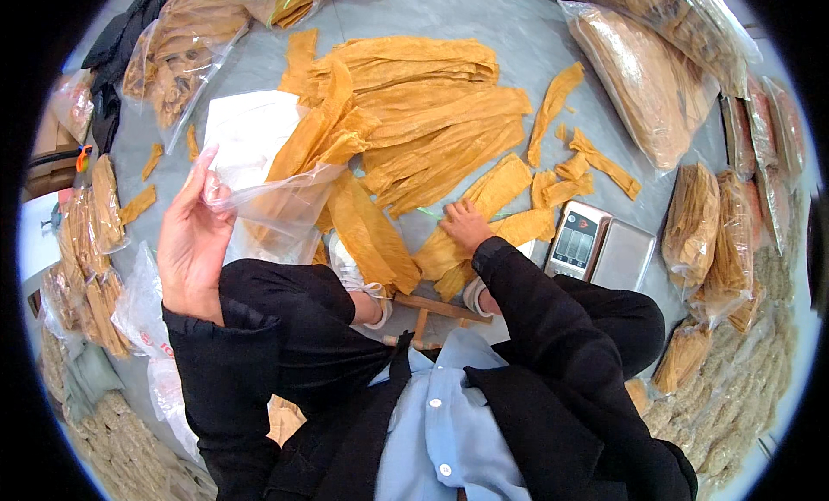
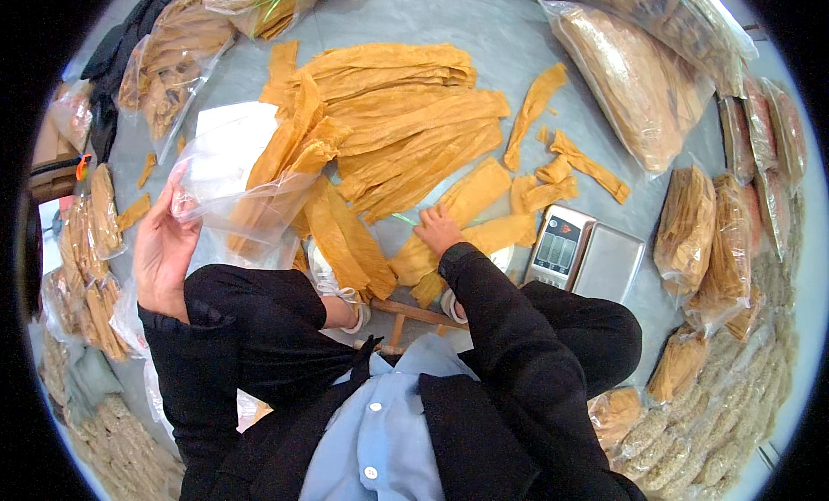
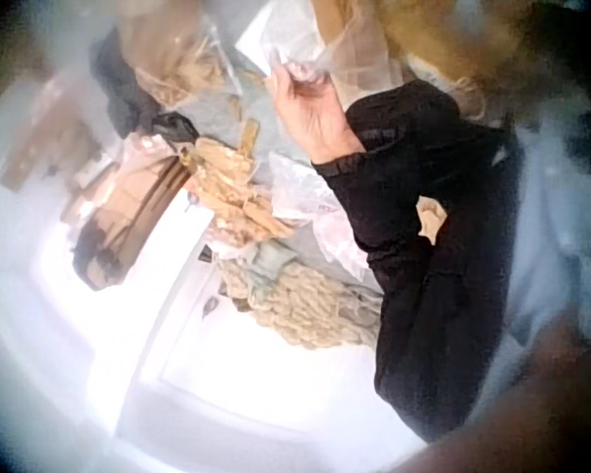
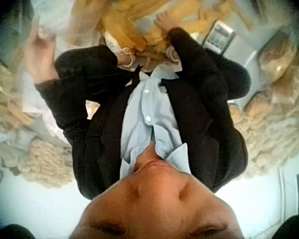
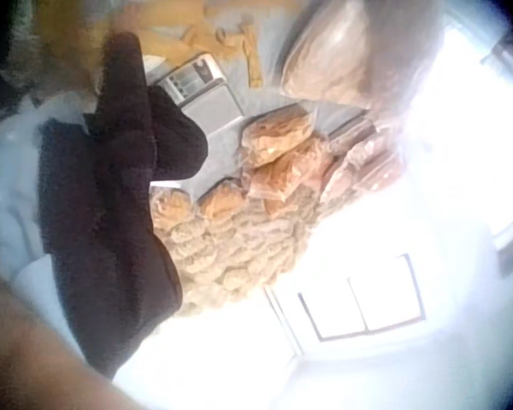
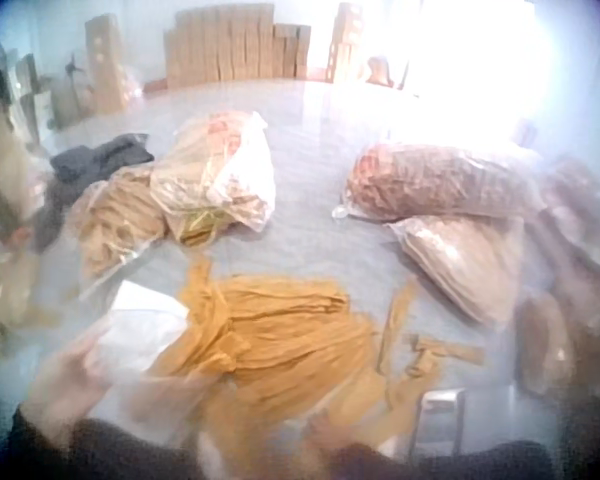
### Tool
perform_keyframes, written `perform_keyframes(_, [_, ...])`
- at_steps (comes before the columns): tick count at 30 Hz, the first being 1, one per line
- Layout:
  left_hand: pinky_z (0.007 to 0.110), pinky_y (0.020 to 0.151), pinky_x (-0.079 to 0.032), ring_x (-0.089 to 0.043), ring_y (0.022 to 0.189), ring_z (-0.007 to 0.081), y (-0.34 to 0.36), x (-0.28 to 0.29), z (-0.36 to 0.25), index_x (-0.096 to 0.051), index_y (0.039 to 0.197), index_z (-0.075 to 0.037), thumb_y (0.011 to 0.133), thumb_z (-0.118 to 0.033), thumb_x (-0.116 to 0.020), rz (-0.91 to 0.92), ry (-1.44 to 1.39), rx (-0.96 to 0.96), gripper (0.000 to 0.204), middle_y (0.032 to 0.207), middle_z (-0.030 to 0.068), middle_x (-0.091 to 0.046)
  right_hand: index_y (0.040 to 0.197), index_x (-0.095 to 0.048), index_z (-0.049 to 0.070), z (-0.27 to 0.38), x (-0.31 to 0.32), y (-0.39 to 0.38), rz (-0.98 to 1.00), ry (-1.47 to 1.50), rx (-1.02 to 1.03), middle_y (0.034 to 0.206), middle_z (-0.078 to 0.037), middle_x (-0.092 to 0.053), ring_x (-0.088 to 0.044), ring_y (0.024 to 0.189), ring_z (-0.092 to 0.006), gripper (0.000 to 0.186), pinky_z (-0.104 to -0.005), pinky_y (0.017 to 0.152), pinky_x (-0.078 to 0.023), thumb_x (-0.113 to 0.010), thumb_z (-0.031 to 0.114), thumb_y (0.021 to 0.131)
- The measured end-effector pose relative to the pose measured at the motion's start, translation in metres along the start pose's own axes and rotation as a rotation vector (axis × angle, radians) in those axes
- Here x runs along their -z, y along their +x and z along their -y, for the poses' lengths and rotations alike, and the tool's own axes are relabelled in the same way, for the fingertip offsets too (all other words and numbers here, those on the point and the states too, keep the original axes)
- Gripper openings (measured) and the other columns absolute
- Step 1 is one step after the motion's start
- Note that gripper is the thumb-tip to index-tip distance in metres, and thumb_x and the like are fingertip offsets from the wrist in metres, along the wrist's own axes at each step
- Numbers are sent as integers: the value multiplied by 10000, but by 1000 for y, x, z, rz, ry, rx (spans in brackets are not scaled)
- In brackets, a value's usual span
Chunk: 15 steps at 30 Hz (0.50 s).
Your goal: The person sits on the floor and packs dried yellow strips into clear plastic bags. They gather the strips from a pile, place them into a bag, and then weigh the bag on a digital scale. The person repeats this process, handling the strips and bags by hand.
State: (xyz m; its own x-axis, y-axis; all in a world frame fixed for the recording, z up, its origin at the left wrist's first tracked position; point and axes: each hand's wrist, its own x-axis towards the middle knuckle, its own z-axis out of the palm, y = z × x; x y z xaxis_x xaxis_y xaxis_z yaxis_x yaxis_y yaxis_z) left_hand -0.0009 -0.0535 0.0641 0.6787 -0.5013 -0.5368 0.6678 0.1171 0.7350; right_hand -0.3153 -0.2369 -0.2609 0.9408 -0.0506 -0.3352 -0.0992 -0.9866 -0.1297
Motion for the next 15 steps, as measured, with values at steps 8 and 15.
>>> perform_keyframes(8, [206, 613, -352, -427, 685, 91, -7, -5, 1, -395, 1289, 29, 922, -115, -477, 44, -44, 45, 403, 718, -2, -447, 926, -634, 132, 7, 1, -10, 116, -29, -34, 1000, -98, -553, -489, 993, -242, 204, -385, 842, -372, -554, 176, 744])
perform_keyframes(15, [215, 594, -354, -417, 673, 98, -4, 4, 2, -453, 1227, 35, 918, -114, -487, 97, -68, 44, 345, 717, 2, -452, 870, -642, 88, 2, 7, -7, 33, 14, -97, 1057, -109, -519, -467, 1053, -250, 180, -381, 861, -386, -572, 163, 721])
